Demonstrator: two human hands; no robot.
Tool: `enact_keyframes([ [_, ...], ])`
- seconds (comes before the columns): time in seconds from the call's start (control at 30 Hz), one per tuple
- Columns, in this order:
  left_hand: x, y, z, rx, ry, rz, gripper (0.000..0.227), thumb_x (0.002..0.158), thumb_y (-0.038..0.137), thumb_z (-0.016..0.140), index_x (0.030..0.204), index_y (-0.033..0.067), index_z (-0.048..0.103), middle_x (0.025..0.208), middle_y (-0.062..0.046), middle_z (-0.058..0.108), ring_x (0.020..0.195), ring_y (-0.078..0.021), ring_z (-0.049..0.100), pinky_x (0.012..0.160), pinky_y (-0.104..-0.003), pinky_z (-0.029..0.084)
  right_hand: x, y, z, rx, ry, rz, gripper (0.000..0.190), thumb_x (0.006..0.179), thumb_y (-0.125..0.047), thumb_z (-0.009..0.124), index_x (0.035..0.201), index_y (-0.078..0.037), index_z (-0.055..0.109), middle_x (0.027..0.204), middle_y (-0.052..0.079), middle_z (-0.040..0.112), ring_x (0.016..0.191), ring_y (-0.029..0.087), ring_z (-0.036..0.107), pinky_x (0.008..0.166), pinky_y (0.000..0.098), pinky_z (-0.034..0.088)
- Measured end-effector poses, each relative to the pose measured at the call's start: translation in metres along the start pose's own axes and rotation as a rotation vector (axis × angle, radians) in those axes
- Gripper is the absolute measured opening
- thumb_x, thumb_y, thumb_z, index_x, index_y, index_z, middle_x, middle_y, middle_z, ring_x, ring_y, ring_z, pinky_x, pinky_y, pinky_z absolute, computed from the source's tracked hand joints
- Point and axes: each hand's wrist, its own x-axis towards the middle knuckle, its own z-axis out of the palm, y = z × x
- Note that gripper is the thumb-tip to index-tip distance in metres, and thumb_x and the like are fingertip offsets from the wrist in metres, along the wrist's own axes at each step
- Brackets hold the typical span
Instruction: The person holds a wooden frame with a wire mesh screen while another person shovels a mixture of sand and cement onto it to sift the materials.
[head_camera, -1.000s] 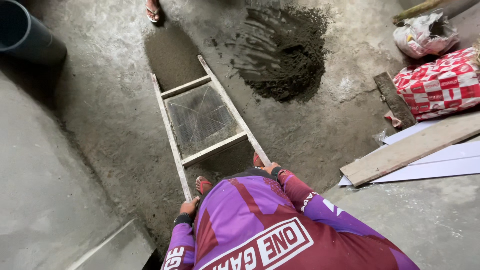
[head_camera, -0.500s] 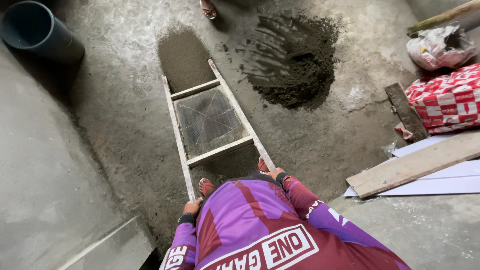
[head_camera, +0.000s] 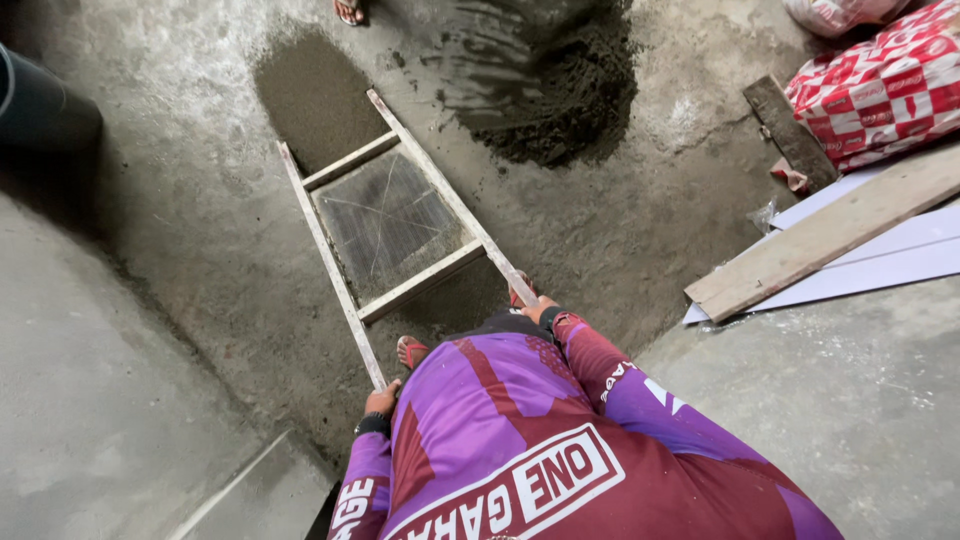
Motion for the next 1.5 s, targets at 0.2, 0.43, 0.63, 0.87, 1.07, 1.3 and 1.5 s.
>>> enact_keyframes([
  [0.2, -0.002, -0.002, 0.004, -0.020, 0.026, -0.008, 0.081, 0.063, 0.057, 0.070, 0.115, -0.0036, 0.057, 0.117, -0.019, 0.057, 0.116, -0.0275, 0.048, 0.097, -0.040, 0.037, -0.003, 0.000, -0.002, -0.011, 0.001, -0.002, 0.075, 0.062, -0.061, 0.061, 0.122, -0.017, 0.050, 0.125, 0.004, 0.054, 0.119, 0.015, 0.047, 0.099, 0.0284, 0.040],
  [0.43, 0.004, -0.010, 0.007, -0.029, 0.039, -0.015, 0.078, 0.063, 0.057, 0.069, 0.113, -0.0025, 0.058, 0.116, -0.019, 0.058, 0.115, -0.0277, 0.049, 0.096, -0.039, 0.038, 0.009, 0.003, 0.000, -0.048, 0.002, -0.012, 0.078, 0.060, -0.063, 0.061, 0.122, -0.017, 0.051, 0.124, 0.004, 0.055, 0.118, 0.016, 0.048, 0.099, 0.0296, 0.040],
  [0.63, 0.005, -0.012, 0.009, -0.005, 0.045, -0.005, 0.077, 0.065, 0.057, 0.067, 0.114, -0.0017, 0.058, 0.116, -0.019, 0.058, 0.115, -0.0283, 0.050, 0.097, -0.039, 0.038, -0.022, -0.007, -0.014, -0.039, -0.019, -0.016, 0.077, 0.065, -0.061, 0.059, 0.125, -0.014, 0.048, 0.127, 0.008, 0.052, 0.120, 0.018, 0.046, 0.101, 0.0306, 0.038],
  [0.87, 0.003, -0.008, 0.009, -0.011, 0.046, -0.008, 0.075, 0.065, 0.055, 0.069, 0.113, -0.0017, 0.060, 0.115, -0.020, 0.058, 0.115, -0.0293, 0.049, 0.096, -0.040, 0.038, -0.026, -0.009, -0.012, 0.015, -0.005, 0.005, 0.076, 0.063, -0.059, 0.060, 0.124, -0.015, 0.049, 0.127, 0.008, 0.052, 0.121, 0.020, 0.045, 0.101, 0.0312, 0.038],
  [1.07, 0.004, -0.010, 0.009, -0.075, 0.041, 0.003, 0.073, 0.066, 0.051, 0.070, 0.112, -0.0042, 0.060, 0.113, -0.021, 0.059, 0.112, -0.0296, 0.051, 0.094, -0.040, 0.039, -0.016, -0.004, -0.006, -0.010, 0.004, 0.004, 0.075, 0.063, -0.060, 0.060, 0.122, -0.016, 0.049, 0.127, 0.007, 0.052, 0.120, 0.018, 0.046, 0.101, 0.0294, 0.038],
  [1.3, 0.005, -0.011, 0.008, -0.049, 0.045, -0.007, 0.074, 0.065, 0.053, 0.070, 0.111, -0.0036, 0.058, 0.113, -0.020, 0.059, 0.112, -0.0288, 0.051, 0.095, -0.040, 0.039, 0.000, 0.001, -0.001, -0.004, 0.014, 0.009, 0.076, 0.059, -0.062, 0.061, 0.120, -0.017, 0.051, 0.124, 0.005, 0.054, 0.118, 0.017, 0.047, 0.100, 0.0284, 0.039],
  [1.5, 0.007, -0.016, 0.008, 0.000, 0.041, -0.028, 0.079, 0.064, 0.060, 0.067, 0.113, -0.0010, 0.057, 0.117, -0.021, 0.057, 0.115, -0.0304, 0.049, 0.098, -0.040, 0.038, -0.058, -0.023, -0.024, 0.007, -0.015, -0.006, 0.072, 0.067, -0.056, 0.057, 0.124, -0.011, 0.049, 0.127, 0.010, 0.052, 0.121, 0.020, 0.046, 0.101, 0.0302, 0.038],
])
